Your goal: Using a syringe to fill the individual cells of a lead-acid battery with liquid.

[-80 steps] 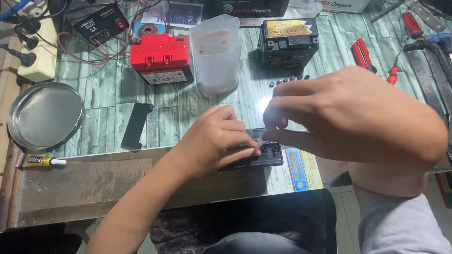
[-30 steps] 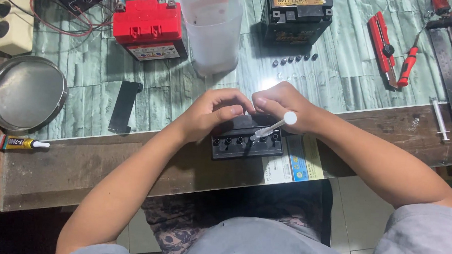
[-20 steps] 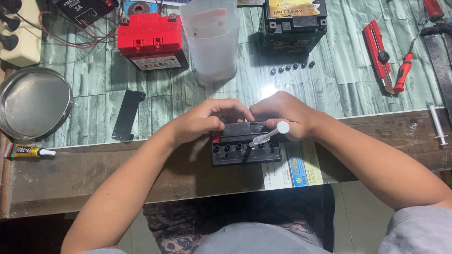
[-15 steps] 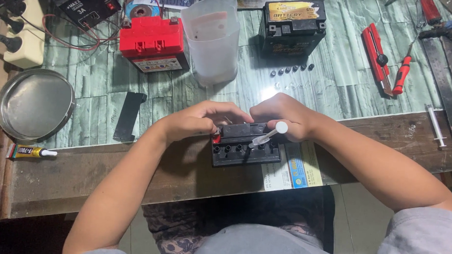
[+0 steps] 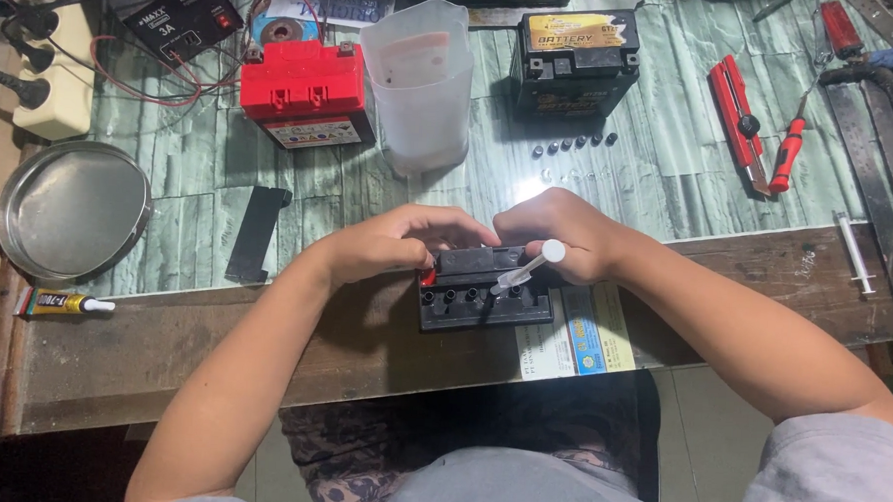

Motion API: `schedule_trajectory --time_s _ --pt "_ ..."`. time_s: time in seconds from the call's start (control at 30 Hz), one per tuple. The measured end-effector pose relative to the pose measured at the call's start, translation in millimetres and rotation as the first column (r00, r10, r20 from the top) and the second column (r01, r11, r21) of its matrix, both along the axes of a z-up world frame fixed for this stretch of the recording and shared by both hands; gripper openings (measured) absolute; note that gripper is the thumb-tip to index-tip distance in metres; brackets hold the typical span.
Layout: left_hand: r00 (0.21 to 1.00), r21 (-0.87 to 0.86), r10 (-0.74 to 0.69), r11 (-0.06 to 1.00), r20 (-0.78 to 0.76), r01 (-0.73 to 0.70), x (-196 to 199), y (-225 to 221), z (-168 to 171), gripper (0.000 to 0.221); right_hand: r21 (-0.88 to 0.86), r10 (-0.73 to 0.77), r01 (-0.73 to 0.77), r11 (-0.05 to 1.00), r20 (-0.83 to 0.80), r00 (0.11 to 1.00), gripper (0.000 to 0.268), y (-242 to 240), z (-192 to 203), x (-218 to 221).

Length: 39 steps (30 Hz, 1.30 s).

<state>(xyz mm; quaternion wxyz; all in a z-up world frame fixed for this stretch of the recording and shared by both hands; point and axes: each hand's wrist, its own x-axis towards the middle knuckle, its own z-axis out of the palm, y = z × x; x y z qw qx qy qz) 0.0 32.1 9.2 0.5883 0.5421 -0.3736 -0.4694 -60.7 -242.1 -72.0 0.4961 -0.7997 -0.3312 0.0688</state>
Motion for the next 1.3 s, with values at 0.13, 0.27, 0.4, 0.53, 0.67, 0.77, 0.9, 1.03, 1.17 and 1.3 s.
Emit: schedule_trajectory --time_s 0.13,0.27,0.4,0.53,0.67,0.77,0.9,1.03,1.17,1.3 --pt "1.000 0.013 -0.006 1.000 0.011 0.006 0 0 1 0.067 -0.005 0.000 0.000 1.000 0.017 1.000 0.063 0 0 0" --pt "1.000 0.020 0.001 1.000 0.024 -0.002 1 -1 2 0.067 -0.015 -0.006 0.007 1.000 0.038 0.999 0.061 7 14 0" --pt "1.000 0.025 -0.004 1.000 0.027 0.003 0 -1 4 0.067 -0.010 -0.011 0.011 1.000 0.027 1.000 0.061 6 11 -1" --pt "1.000 0.024 -0.003 1.000 0.013 0.002 0 -1 0 0.067 -0.024 -0.011 0.012 1.000 0.045 0.999 0.063 7 13 0" --pt "0.999 0.037 0.007 0.999 0.032 -0.008 1 -2 -2 0.067 -0.019 -0.029 0.030 0.999 0.045 0.999 0.062 7 11 -1" --pt "1.000 0.035 0.007 0.999 0.029 -0.008 0 -1 -3 0.066 -0.009 -0.030 0.030 1.000 0.031 0.999 0.060 6 10 -1" --pt "1.000 0.028 0.006 1.000 0.022 -0.006 1 -1 -1 0.067 -0.036 -0.039 0.040 0.999 0.039 0.998 0.061 5 8 -1" --pt "1.000 0.022 0.009 1.000 0.018 -0.009 0 -1 -2 0.067 -0.036 -0.040 0.041 0.999 0.031 0.999 0.060 6 10 -1" --pt "0.999 0.022 0.023 0.999 0.033 -0.024 1 -3 -4 0.066 -0.067 -0.050 0.051 0.996 0.028 0.998 0.058 6 14 -2" --pt "0.998 -0.002 0.060 0.998 0.002 -0.060 -1 -5 -17 0.063 -0.056 -0.058 0.059 0.997 0.005 0.998 0.057 6 12 -2"
